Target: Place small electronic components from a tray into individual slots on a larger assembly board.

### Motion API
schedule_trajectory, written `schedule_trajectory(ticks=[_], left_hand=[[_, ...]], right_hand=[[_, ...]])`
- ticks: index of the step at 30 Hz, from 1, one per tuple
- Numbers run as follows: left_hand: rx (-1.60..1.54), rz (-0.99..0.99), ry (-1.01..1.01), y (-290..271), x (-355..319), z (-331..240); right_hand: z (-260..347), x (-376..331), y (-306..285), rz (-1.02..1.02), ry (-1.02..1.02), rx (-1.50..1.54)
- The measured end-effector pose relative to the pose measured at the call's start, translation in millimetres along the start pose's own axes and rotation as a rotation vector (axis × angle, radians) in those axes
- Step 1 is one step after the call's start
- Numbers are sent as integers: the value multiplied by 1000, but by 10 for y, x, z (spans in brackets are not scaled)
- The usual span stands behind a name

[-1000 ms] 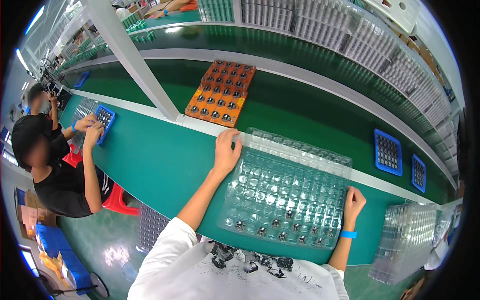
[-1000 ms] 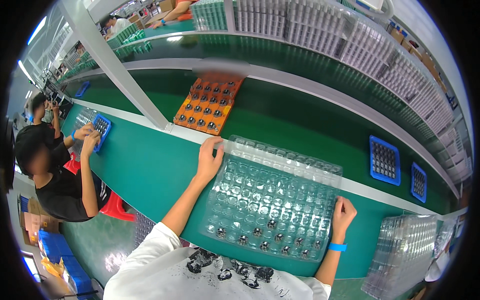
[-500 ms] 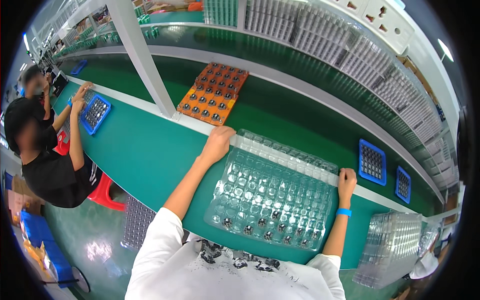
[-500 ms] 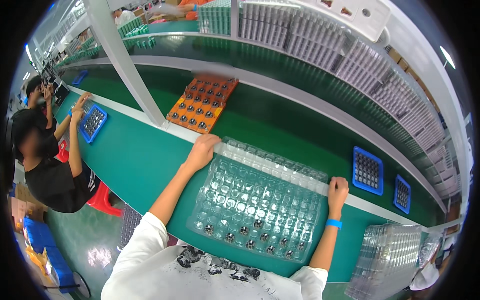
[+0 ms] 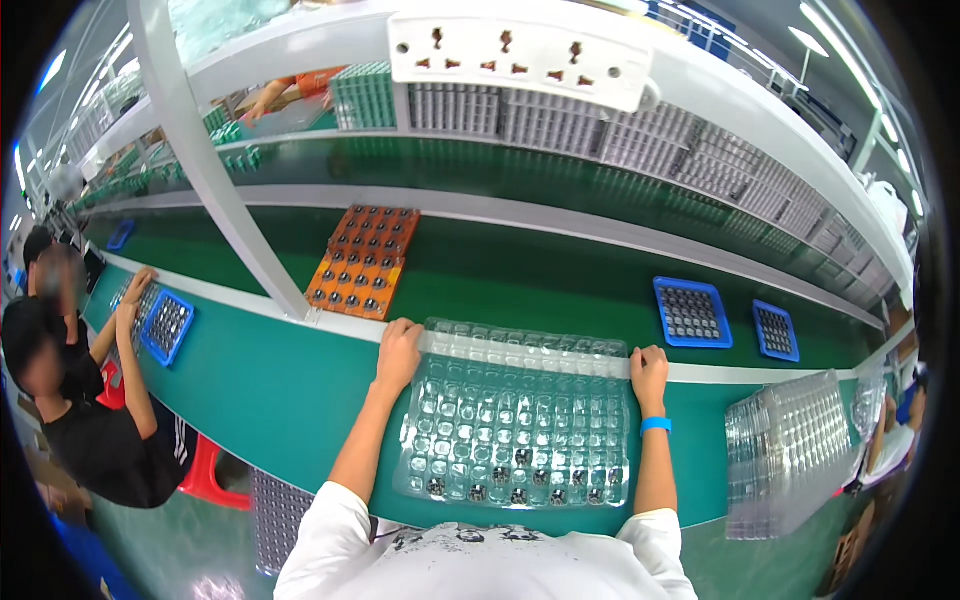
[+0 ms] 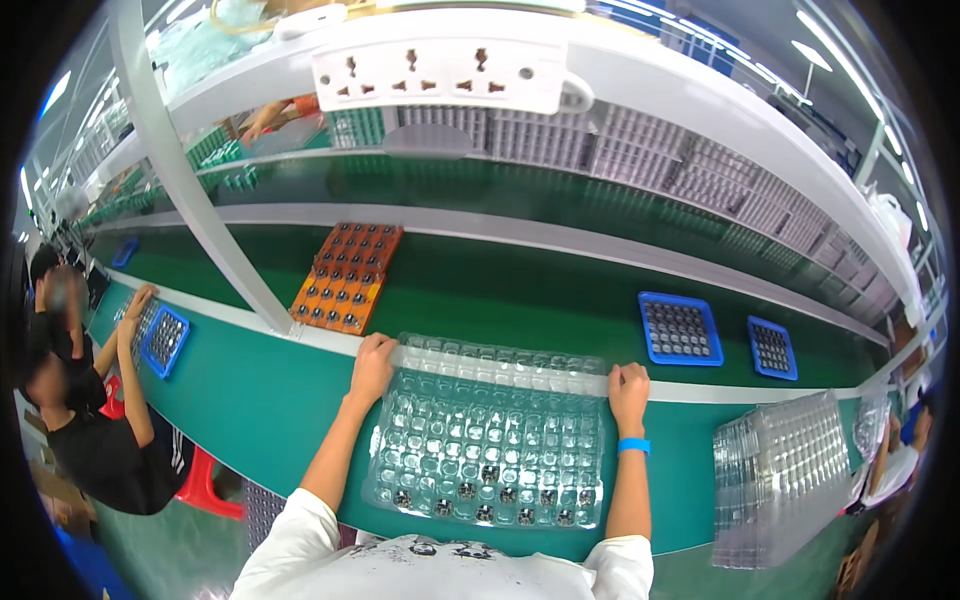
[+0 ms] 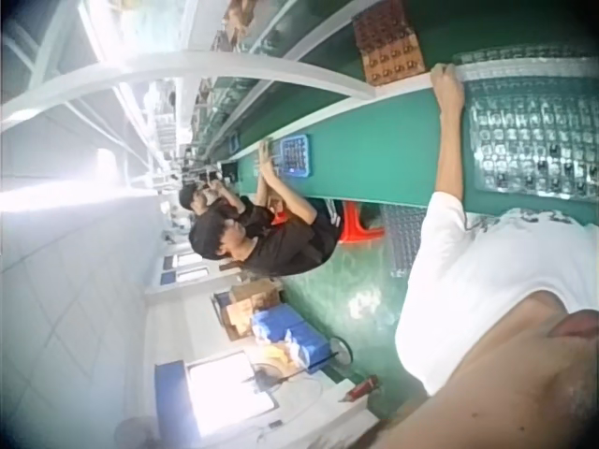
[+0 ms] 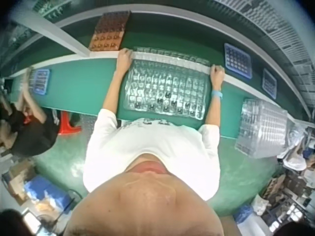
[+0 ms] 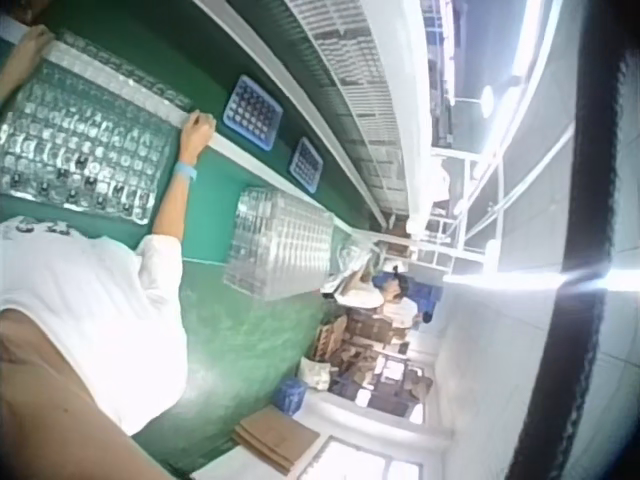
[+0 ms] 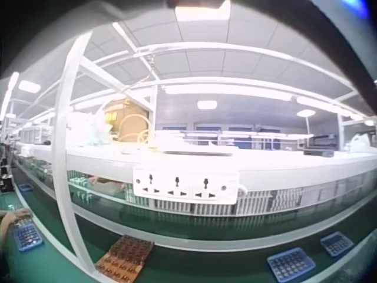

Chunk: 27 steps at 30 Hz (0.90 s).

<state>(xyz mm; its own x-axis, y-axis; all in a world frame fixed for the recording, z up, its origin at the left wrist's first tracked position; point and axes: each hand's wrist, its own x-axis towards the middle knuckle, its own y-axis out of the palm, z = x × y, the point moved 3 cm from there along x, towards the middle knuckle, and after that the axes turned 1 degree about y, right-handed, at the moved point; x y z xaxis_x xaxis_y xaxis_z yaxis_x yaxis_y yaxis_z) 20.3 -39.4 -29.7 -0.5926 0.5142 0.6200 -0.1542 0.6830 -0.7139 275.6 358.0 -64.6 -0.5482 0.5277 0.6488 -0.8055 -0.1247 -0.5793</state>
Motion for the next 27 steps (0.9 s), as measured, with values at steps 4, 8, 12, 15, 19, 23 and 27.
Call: schedule_trajectory(ticks=[4, 8, 12, 15, 19, 23, 27], left_hand=[[28, 14, 42, -29, -11, -1], [68, 34, 13, 89, -222, 16], [117, 121, 21, 387, -296, -220], [-75, 65, -8, 355, -186, -497], [64, 39, -37, 189, -66, -382], [76, 283, -234, -195, 154, -351], [109, 48, -127, 640, -581, 791]], right_hand=[[-68, -97, 38, -36, 32, 15], [-264, -194, 100, -58, 78, -43], [-1049, -490, 182, -96, 143, 15], [-1461, -434, 32, -6, 198, 41], [-1384, -150, -178, 110, -96, -233], [7, -152, -378, -56, -385, -418], [-487, -341, 182, -58, 9, -156]])
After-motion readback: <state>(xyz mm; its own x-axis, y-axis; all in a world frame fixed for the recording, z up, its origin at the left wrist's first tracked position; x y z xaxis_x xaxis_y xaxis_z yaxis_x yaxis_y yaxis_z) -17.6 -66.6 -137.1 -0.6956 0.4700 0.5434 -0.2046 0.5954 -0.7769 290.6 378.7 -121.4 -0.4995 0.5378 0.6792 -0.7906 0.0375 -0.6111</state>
